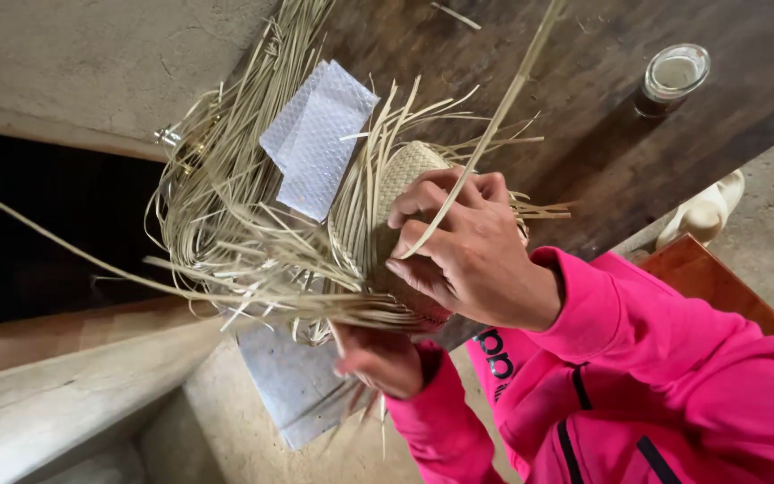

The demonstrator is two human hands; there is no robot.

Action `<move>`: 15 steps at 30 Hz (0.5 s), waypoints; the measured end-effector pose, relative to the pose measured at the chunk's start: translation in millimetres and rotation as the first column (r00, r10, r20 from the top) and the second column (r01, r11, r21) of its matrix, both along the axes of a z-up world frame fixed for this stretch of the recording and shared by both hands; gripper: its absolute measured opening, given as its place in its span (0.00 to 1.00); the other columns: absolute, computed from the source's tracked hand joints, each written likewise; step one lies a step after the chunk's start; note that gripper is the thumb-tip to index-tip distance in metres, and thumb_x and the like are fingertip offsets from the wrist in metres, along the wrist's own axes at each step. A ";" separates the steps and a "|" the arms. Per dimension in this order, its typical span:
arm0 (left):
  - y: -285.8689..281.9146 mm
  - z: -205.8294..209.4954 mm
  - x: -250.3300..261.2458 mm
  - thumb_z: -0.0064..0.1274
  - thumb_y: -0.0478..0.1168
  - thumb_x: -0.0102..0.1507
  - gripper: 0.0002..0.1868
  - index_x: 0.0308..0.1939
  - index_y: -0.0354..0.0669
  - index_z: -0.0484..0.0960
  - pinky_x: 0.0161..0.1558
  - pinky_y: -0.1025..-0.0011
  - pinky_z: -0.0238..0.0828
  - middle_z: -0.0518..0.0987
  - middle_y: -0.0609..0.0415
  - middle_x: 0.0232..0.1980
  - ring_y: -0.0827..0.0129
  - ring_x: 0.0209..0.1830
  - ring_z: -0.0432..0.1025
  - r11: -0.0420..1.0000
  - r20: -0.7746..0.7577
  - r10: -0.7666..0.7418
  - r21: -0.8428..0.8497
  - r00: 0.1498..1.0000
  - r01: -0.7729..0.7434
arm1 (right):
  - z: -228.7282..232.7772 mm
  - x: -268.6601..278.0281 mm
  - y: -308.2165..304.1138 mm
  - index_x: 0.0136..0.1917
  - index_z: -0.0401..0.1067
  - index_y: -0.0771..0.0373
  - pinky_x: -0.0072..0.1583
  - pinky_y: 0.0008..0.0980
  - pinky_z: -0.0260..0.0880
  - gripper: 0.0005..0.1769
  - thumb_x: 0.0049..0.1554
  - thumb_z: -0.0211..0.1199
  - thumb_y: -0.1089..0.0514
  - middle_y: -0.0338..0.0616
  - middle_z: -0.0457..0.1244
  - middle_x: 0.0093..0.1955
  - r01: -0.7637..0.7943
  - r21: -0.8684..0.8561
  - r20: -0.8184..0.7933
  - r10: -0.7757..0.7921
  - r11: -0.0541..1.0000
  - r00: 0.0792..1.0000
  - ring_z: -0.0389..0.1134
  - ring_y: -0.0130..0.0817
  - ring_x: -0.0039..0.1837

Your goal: Weaving dried straw strands to construct a hat or basket

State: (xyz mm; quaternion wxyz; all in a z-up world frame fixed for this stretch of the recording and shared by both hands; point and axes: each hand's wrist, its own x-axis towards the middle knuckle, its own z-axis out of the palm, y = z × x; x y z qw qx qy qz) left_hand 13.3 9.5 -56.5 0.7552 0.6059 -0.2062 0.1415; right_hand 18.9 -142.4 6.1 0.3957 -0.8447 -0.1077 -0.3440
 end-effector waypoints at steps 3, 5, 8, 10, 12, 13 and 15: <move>24.7 -39.2 -19.7 0.53 0.61 0.58 0.43 0.59 0.24 0.62 0.53 0.55 0.70 0.67 0.32 0.58 0.48 0.56 0.66 0.972 -0.079 0.130 -0.188 0.988 -0.143 | -1.2 0.7 0.5 0.39 0.61 0.52 0.47 0.43 0.48 0.09 0.54 0.61 0.53 0.32 0.59 0.49 0.023 -0.009 0.003 -0.023 1.000 1.000 0.60 0.41 0.53; 26.5 -49.0 -26.5 0.67 0.51 0.49 0.46 0.60 0.24 0.62 0.51 0.58 0.72 0.71 0.35 0.56 0.53 0.52 0.69 0.965 -0.026 0.255 -0.063 0.967 -0.256 | -1.1 0.2 0.2 0.39 0.62 0.50 0.46 0.43 0.47 0.08 0.54 0.61 0.54 0.32 0.59 0.49 0.019 -0.019 0.018 -0.019 1.000 1.000 0.60 0.41 0.54; 3.1 -31.2 -24.5 0.62 0.40 0.48 0.27 0.48 0.28 0.75 0.41 0.63 0.74 0.77 0.39 0.45 0.62 0.42 0.71 0.906 -0.029 0.423 -0.017 0.906 -0.424 | -2.4 0.1 0.5 0.39 0.62 0.50 0.47 0.43 0.47 0.08 0.54 0.61 0.53 0.31 0.59 0.50 0.008 -0.008 0.000 -0.008 1.000 1.000 0.59 0.41 0.54; 6.3 -27.7 -20.5 0.60 0.44 0.52 0.24 0.45 0.31 0.76 0.40 0.67 0.73 0.78 0.45 0.41 0.66 0.38 0.70 0.881 0.007 0.468 0.078 0.883 -0.468 | -0.7 0.3 0.6 0.39 0.62 0.50 0.47 0.43 0.47 0.08 0.55 0.60 0.53 0.31 0.59 0.49 0.013 -0.010 0.008 -0.012 1.000 1.000 0.60 0.41 0.54; 8.6 -29.4 -17.5 0.58 0.48 0.55 0.21 0.42 0.33 0.77 0.40 0.70 0.71 0.78 0.51 0.37 0.70 0.35 0.69 0.846 0.047 0.505 0.171 0.862 -0.505 | -0.6 0.3 0.2 0.38 0.61 0.51 0.47 0.43 0.47 0.08 0.55 0.59 0.54 0.31 0.59 0.49 0.022 -0.011 0.015 -0.022 1.000 1.000 0.60 0.40 0.53; 9.9 -32.7 -16.7 0.57 0.47 0.56 0.19 0.40 0.33 0.78 0.39 0.69 0.71 0.78 0.50 0.36 0.71 0.34 0.69 0.818 0.091 0.541 0.176 0.836 -0.548 | -1.1 0.5 0.4 0.38 0.62 0.51 0.47 0.43 0.47 0.08 0.54 0.59 0.53 0.32 0.59 0.49 0.029 -0.022 0.005 -0.029 0.999 1.000 0.60 0.41 0.54; 9.0 -29.9 -16.1 0.56 0.45 0.56 0.16 0.38 0.33 0.78 0.39 0.69 0.71 0.79 0.49 0.35 0.72 0.33 0.69 0.784 0.137 0.578 0.182 0.804 -0.594 | -1.8 0.5 1.2 0.38 0.63 0.52 0.47 0.43 0.47 0.07 0.54 0.59 0.52 0.32 0.59 0.49 0.032 -0.030 -0.006 -0.032 0.999 0.999 0.60 0.41 0.54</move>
